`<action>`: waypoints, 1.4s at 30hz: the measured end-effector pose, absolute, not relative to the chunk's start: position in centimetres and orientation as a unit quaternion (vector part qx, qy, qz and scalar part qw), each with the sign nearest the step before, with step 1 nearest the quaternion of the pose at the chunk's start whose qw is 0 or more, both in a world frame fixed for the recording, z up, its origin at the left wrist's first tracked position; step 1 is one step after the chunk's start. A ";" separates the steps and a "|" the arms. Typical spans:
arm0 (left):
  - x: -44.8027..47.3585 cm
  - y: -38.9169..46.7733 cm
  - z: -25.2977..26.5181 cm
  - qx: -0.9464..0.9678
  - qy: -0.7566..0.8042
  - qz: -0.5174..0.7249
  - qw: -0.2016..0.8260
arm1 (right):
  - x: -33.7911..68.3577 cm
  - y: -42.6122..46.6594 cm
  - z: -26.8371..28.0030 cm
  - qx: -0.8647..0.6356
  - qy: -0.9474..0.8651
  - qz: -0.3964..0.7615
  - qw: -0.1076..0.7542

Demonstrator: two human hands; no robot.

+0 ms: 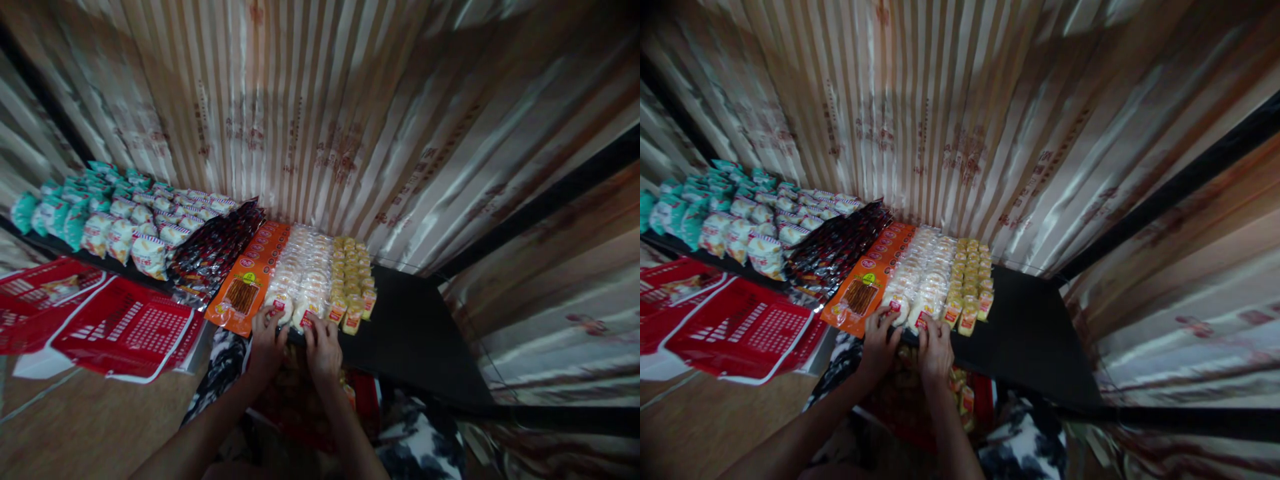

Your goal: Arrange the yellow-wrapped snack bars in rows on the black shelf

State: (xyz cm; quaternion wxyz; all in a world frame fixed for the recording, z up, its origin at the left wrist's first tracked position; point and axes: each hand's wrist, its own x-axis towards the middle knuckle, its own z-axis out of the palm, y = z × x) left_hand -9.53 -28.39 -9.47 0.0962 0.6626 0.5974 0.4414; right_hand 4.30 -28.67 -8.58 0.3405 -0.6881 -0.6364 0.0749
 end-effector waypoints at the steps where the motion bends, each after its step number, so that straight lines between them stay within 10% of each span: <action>1: -9.6 -28.4 -9.4 0.663 0.597 0.440 0.097 | 4.4 -28.7 -8.6 -0.686 -0.639 0.074 0.339; 42: -9.6 -28.6 -10.0 0.681 0.589 0.428 0.075 | 5.2 -28.6 -9.7 -0.571 -0.751 -0.074 0.321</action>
